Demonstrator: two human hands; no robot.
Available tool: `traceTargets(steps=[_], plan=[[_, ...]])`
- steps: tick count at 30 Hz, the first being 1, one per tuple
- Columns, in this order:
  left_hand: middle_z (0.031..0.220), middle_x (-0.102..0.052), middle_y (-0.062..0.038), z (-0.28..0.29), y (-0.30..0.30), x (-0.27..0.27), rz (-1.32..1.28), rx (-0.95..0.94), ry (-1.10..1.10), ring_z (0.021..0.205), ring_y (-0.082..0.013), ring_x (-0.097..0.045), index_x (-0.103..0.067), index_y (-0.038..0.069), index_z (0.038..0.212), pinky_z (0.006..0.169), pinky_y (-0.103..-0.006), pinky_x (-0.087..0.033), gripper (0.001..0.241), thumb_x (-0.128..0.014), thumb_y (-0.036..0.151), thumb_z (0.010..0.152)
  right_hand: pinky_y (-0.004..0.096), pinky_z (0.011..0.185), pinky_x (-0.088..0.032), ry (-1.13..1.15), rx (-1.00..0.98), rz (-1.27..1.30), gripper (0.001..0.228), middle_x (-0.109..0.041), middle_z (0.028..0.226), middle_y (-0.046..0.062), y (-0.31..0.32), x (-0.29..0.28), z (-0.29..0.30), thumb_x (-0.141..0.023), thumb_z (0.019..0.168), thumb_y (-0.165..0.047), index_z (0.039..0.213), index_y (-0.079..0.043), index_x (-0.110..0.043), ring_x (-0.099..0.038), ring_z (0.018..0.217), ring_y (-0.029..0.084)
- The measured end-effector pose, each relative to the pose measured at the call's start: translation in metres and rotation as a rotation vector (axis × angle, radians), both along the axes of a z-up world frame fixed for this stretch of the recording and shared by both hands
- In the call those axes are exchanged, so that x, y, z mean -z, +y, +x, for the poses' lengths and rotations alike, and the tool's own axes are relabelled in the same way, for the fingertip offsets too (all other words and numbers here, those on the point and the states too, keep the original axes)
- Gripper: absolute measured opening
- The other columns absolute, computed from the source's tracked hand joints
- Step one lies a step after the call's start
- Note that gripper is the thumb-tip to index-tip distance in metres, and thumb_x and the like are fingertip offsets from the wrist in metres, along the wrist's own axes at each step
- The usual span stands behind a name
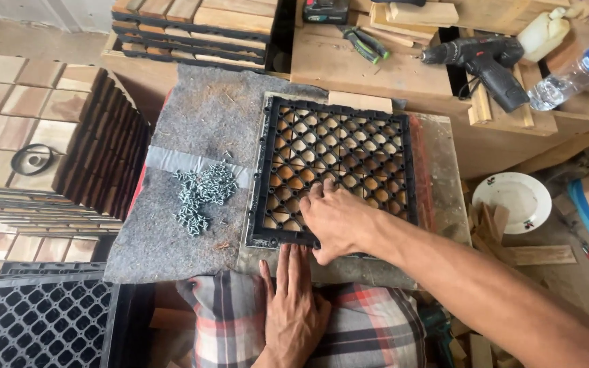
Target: Assembling decorative wooden tiles by screwing a lattice frame to a base and arranging wooden slats into a pattern.
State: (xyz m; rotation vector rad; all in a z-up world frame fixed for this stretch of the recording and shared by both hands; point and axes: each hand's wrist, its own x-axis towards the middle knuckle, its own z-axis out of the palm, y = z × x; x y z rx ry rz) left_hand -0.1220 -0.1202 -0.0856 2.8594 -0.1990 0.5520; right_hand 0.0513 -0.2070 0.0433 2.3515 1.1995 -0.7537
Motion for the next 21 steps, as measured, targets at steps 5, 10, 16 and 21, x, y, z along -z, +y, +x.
traceTargets(steps=[5, 10, 16, 21], plan=[[0.16, -0.035, -0.022, -0.002, 0.0, -0.007, 0.008, -0.006, -0.009, 0.155, -0.0357, -0.026, -0.031, -0.007, 0.155, 0.124, -0.0662, -0.017, 0.095, -0.054, 0.029, 0.071, 0.033, 0.071, -0.049, 0.117, 0.352, 0.146, 0.05, -0.054, 0.097, 0.007, -0.005, -0.136, 0.0, -0.065, 0.083, -0.027, 0.13, -0.012, -0.056, -0.051, 0.084, 0.017], [0.153, -0.047, -0.018, 0.001, -0.001, -0.021, -0.053, -0.034, -0.095, 0.149, -0.0319, -0.038, -0.043, -0.003, 0.15, 0.12, -0.0691, -0.024, 0.084, -0.056, 0.024, 0.071, 0.028, 0.033, -0.033, 0.022, 0.57, 0.265, 0.067, -0.043, 0.045, -0.001, -0.037, -0.183, 0.02, -0.067, 0.083, -0.019, 0.149, -0.024, -0.056, -0.038, 0.036, 0.012], [0.15, -0.048, -0.015, 0.0, 0.0, -0.019, 0.003, -0.062, -0.057, 0.149, -0.0292, -0.037, -0.042, -0.001, 0.151, 0.12, -0.0733, -0.018, 0.086, -0.055, 0.033, 0.072, 0.02, 0.028, -0.042, -0.129, 0.335, 0.538, 0.051, -0.067, 0.053, 0.0, -0.047, -0.133, 0.033, -0.064, 0.094, -0.032, 0.139, -0.007, -0.061, -0.035, 0.031, 0.005], [0.145, -0.05, -0.011, 0.005, 0.0, -0.014, 0.022, -0.069, 0.005, 0.144, -0.0276, -0.04, -0.043, 0.001, 0.148, 0.118, -0.0767, -0.016, 0.084, -0.056, 0.035, 0.072, 0.021, 0.034, -0.056, -0.812, -0.215, 0.875, 0.022, -0.064, 0.072, 0.002, -0.065, -0.106, 0.06, -0.058, 0.102, -0.011, 0.122, -0.002, -0.06, -0.055, 0.044, 0.011]])
